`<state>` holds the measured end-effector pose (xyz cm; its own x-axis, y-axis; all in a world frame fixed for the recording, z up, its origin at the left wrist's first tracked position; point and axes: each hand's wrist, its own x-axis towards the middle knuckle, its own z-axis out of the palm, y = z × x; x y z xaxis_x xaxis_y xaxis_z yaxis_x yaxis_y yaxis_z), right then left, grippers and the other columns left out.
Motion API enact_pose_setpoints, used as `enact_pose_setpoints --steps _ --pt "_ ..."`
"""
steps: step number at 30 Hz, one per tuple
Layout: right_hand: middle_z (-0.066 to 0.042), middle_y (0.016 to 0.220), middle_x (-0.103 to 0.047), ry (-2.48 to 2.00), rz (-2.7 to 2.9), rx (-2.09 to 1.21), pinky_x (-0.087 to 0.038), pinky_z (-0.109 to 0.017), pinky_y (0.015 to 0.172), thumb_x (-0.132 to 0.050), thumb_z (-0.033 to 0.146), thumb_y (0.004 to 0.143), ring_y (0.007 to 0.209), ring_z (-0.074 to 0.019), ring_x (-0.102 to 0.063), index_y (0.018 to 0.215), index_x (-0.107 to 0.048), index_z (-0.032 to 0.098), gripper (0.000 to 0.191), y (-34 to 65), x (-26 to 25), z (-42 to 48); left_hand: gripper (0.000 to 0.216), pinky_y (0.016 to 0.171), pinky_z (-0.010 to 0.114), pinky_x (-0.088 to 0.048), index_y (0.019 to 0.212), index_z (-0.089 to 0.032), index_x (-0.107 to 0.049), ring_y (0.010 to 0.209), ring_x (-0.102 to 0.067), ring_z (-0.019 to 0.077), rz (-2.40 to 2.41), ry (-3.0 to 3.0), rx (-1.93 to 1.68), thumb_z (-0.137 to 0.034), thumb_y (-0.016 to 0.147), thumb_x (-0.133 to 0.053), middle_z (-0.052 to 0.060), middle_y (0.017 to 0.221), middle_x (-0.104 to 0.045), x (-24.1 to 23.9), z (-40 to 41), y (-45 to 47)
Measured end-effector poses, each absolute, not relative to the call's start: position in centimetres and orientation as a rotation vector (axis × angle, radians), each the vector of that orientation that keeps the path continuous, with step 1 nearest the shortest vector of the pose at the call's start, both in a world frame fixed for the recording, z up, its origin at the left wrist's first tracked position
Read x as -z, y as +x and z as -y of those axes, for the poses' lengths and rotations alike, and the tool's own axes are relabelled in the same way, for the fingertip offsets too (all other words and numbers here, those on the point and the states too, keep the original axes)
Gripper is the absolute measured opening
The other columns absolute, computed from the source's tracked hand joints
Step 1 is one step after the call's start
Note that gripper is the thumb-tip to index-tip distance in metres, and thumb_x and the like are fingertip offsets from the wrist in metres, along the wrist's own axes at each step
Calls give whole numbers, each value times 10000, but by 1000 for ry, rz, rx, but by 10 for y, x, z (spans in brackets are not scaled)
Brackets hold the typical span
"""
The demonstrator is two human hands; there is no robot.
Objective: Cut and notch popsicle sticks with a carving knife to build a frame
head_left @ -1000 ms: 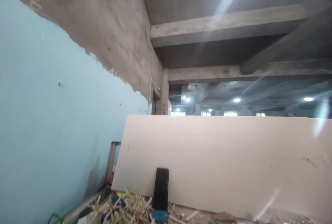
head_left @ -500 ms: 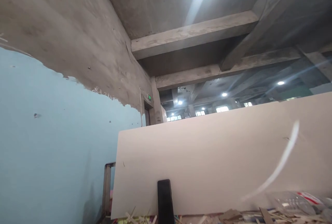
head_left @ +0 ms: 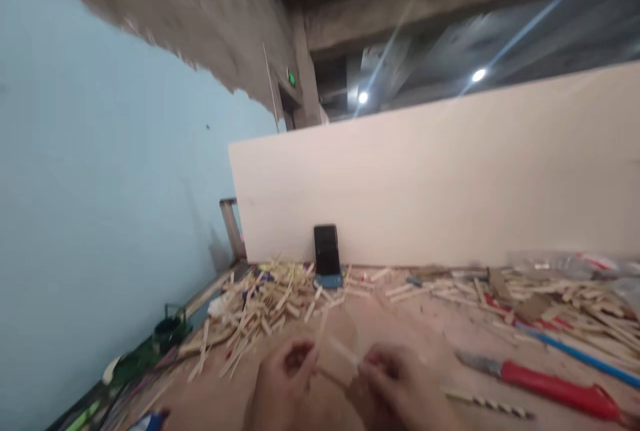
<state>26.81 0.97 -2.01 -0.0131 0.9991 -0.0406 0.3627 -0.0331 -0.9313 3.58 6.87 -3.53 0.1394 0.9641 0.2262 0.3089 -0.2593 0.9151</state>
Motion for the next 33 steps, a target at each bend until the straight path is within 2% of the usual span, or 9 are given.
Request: enact_pose_setpoints --steps 2,3,7,12,21,27,30,33 --pt "-13 937 -750 -1494 1482 -1152 -665 -344 781 -749 519 1176 813 -178 -743 1079 -765 154 377 267 25 -11 273 837 364 -705 1142 -155 -770 916 -780 192 -1233 1716 -1093 -423 1133 -825 33 1056 -785 41 -71 27" --pt "13 832 -706 -1482 1481 -1179 -627 -319 727 -733 539 1177 736 -165 -706 1013 -750 163 411 268 25 -11 275 876 383 -709 1147 -159 -772 946 -787 200 -1221 1734 -1092 -429 1133 -824 34 1066 -790 42 -71 24" --pt "42 673 -608 -1409 1486 -1216 -497 -285 618 -736 641 1109 607 -148 -595 916 -730 186 494 270 18 -8 306 930 418 -714 1129 -159 -776 995 -803 215 -1146 1829 -1141 -463 1142 -809 45 1087 -803 38 -68 22" --pt "30 645 -601 -1356 1490 -1209 -425 -288 563 -703 754 1058 570 -146 -542 869 -696 205 580 267 10 -5 321 843 363 -717 1071 -155 -780 910 -805 188 -1073 1992 -1211 -464 1152 -803 32 1020 -809 30 -62 23" --pt "61 648 -571 -1337 1590 -1205 -426 -279 602 -731 570 1123 551 -130 -478 868 -722 192 455 269 6 -1 215 792 314 -695 1044 -159 -799 862 -806 165 -999 2372 -1314 -336 1166 -785 18 983 -828 10 -53 21" --pt "-9 681 -643 -1331 1626 -1145 -405 -318 640 -669 514 1057 641 -170 -541 797 -748 199 416 269 1 0 104 794 280 -673 1058 -177 -794 876 -826 171 -905 2548 -1327 -168 1145 -736 29 979 -850 3 -54 20" --pt "-38 742 -701 -1315 1652 -1127 -431 -315 680 -654 505 1041 705 -186 -585 783 -744 200 410 269 0 1 131 800 240 -654 1064 -194 -782 858 -825 162 -828 2594 -1318 -119 1138 -704 34 958 -852 3 -49 24" --pt "-36 722 -696 -1302 1673 -1132 -443 -311 679 -651 493 1051 700 -188 -587 794 -760 200 405 268 0 1 153 779 208 -639 1064 -199 -762 814 -813 144 -732 2630 -1288 -114 1153 -671 22 927 -837 5 -42 29"
